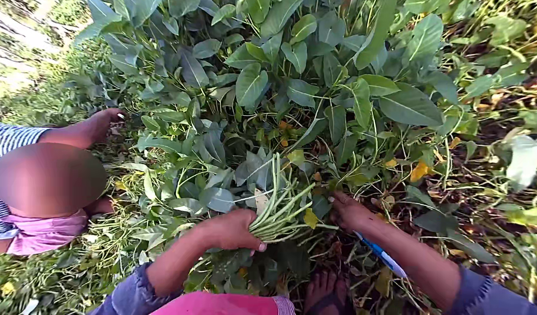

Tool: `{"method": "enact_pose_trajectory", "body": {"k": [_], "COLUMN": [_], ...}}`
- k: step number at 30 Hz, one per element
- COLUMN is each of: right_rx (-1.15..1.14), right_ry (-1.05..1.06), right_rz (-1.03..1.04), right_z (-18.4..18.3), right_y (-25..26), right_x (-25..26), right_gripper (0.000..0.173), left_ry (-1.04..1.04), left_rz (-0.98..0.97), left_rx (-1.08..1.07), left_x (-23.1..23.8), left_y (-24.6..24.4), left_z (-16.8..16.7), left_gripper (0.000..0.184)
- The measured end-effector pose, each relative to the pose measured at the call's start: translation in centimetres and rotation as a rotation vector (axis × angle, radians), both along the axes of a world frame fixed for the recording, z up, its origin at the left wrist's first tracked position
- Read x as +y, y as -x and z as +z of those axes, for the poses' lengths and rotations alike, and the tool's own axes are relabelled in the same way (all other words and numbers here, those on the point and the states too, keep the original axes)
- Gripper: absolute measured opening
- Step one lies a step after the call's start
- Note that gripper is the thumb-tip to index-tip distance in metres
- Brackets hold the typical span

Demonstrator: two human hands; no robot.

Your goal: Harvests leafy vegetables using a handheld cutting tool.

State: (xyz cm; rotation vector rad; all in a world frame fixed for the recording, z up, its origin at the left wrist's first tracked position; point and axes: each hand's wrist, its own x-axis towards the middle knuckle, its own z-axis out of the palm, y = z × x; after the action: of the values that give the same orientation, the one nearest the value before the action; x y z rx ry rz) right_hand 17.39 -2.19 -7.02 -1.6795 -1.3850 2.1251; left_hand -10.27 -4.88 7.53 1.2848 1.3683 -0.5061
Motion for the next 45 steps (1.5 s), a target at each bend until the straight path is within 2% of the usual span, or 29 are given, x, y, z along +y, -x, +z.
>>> {"method": "enact_pose_trajectory", "body": {"k": [4, 6, 9, 12, 14, 16, 18, 20, 22, 23, 25, 27, 31, 34, 36, 38, 39, 41, 43, 45], "right_rx": [0.068, 0.109, 0.118, 0.145, 0.131, 0.017, -0.079, -0.069, 0.006, 0.024, 0.021, 0.043, 0.264, 0.421, 0.474, 0.442, 0.403, 0.326, 0.289, 0.298], "right_ry": [0.059, 0.105, 0.085, 0.100, 0.088, 0.051, 0.059, 0.054, 0.004, -0.030, -0.085, -0.088, -0.029, -0.009, -0.031, -0.066, -0.093, -0.165, -0.204, -0.242], "right_rz": [0.144, 0.158, 0.233, 0.458, 0.549, 0.460, 0.263, 0.113, 0.010, 0.015, 0.113, 0.231, 0.395, 0.384, 0.338, 0.338, 0.356, 0.390, 0.408, 0.430], "right_z": [0.1, 0.3, 1.5, 2.6, 1.3, 0.5, 0.3, -0.4, -0.6, -0.5, -0.4, 0.2, 1.6, 2.9, 3.3, 3.3, 3.2, 3.3, 3.6, 3.5], "right_y": [-4.1, -5.7, -7.2, -7.4, -7.1, -5.7, -3.8, -2.3, -1.5, -1.3, -1.6, -2.5, -4.4, -3.7, -2.8, -1.9, -1.6, -0.7, 0.3, 1.1], "right_x": [1.7, 2.8, 3.9, 4.0, 3.2, 2.1, 1.2, 0.4, 0.1, 0.3, 1.3, 2.3, 4.0, 4.9, 5.3, 5.8, 6.1, 6.7, 7.3, 8.1], "right_gripper": [0.044, 0.042, 0.046, 0.051, 0.052, 0.055, 0.060, 0.059, 0.050, 0.046, 0.051, 0.053, 0.045, 0.048, 0.048, 0.049, 0.049, 0.047, 0.044, 0.046], "left_ry": [-0.176, -0.244, -0.223, -0.205, -0.204, -0.183, -0.177, -0.170, -0.153, -0.137, -0.101, -0.128, -0.401, -0.692, -0.921, -1.105, -1.172, -1.271, -1.333, -1.441], "left_rz": [-0.208, -0.296, -0.364, -0.373, -0.350, -0.272, -0.166, -0.078, -0.017, 0.003, 0.052, 0.174, 0.489, 0.480, 0.589, 0.810, 0.915, 1.097, 1.231, 1.349], "left_rx": [0.110, 0.214, 0.363, 0.359, 0.317, 0.259, 0.163, 0.074, 0.031, 0.013, -0.051, -0.148, -0.391, -0.639, -0.657, -0.616, -0.591, -0.612, -0.682, -0.637], "left_x": [-2.9, -4.2, -5.3, -4.8, -3.6, -2.4, -1.4, -0.8, -0.3, 0.1, 0.9, 1.3, -0.5, -2.6, -4.8, -6.9, -7.7, -9.1, -10.0, -10.9], "left_y": [-1.4, -2.2, -2.4, -2.0, -1.5, -0.7, 0.5, 1.6, 2.3, 2.7, 3.6, 5.4, 11.6, 17.0, 19.1, 20.0, 19.9, 19.5, 19.1, 19.3], "left_z": [-3.5, -5.7, -8.0, -7.8, -6.5, -4.4, -1.9, 0.3, 1.5, 1.9, 2.8, 4.0, 5.9, 7.3, 9.2, 11.1, 12.1, 14.2, 16.2, 17.8], "left_gripper": [0.033, 0.031, 0.030, 0.032, 0.031, 0.034, 0.032, 0.026, 0.021, 0.018, 0.010, 0.011, 0.021, 0.024, 0.026, 0.030, 0.028, 0.011, 0.026, 0.034]}}
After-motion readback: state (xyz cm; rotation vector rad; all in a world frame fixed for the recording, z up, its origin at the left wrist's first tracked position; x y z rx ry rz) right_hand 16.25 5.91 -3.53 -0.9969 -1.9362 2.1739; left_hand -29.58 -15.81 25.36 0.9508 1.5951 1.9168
